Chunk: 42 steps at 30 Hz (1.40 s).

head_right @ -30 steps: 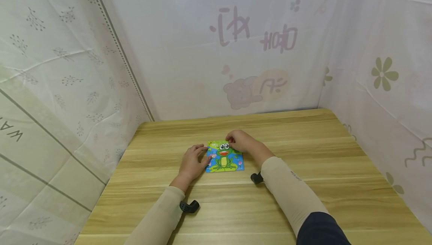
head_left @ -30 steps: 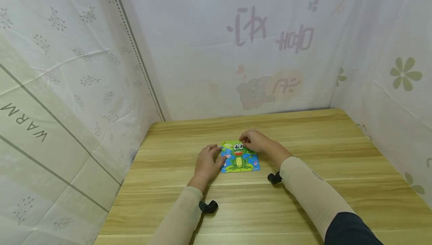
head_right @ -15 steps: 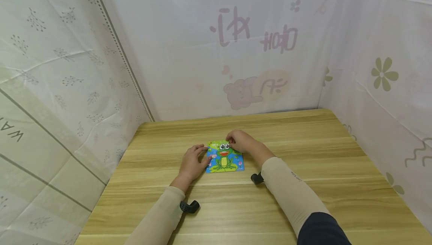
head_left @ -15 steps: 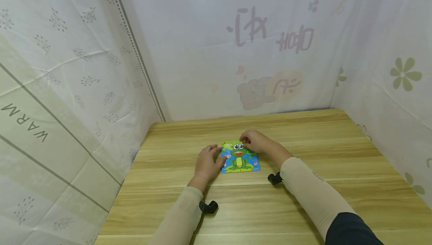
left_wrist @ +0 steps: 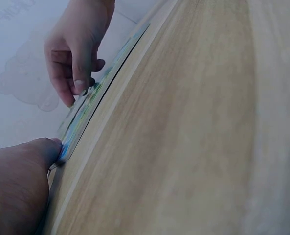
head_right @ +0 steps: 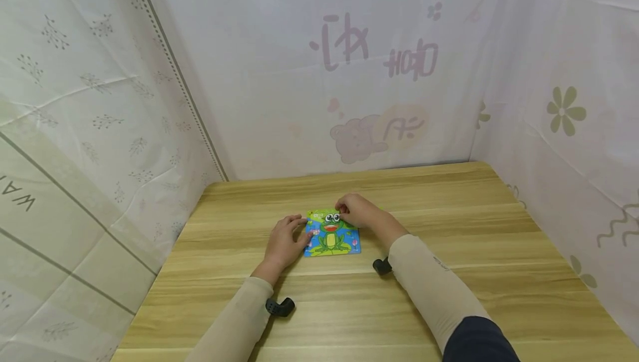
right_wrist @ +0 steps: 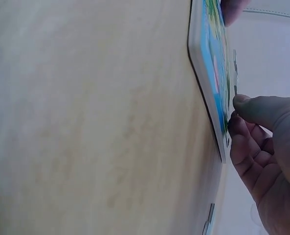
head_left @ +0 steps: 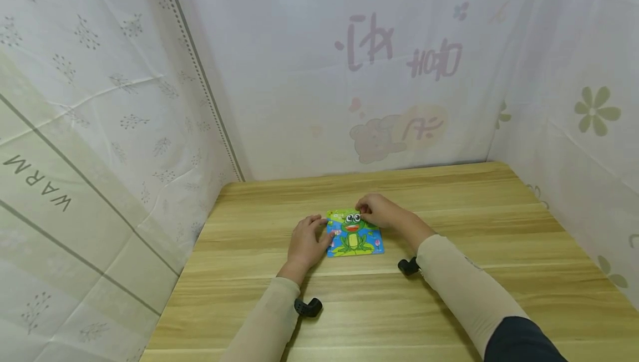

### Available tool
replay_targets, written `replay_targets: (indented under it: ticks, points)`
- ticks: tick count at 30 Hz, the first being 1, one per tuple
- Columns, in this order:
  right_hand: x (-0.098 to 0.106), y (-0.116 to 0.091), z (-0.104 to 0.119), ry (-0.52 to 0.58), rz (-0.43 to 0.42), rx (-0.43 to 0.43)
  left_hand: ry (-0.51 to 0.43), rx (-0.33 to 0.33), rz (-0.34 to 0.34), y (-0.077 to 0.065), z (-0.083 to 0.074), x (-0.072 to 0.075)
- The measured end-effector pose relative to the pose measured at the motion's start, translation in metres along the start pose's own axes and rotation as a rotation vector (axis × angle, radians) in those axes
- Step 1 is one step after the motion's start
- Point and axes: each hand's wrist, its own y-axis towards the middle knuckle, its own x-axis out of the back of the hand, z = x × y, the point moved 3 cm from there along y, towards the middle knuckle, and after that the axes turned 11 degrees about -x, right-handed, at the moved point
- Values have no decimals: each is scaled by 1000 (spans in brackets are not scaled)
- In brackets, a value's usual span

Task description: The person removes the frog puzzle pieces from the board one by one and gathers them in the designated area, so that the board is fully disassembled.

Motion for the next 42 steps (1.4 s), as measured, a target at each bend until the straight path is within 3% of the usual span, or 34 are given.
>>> replay_targets:
  ticks: [17,21,28,42]
  points:
    - [11,-15,-10,107,-53,-36,-8,0,-2,-1,-2,1]
    - [15,-20,-13,146,-79,-52,-8,0,-4,-1,-2,0]
    - [22,-29,-21,163,-147,-3,-2,8,5,-1,-1,0]
    - [37,-47,-43,194,-241,-50,-5,6,1,-1,-3,1]
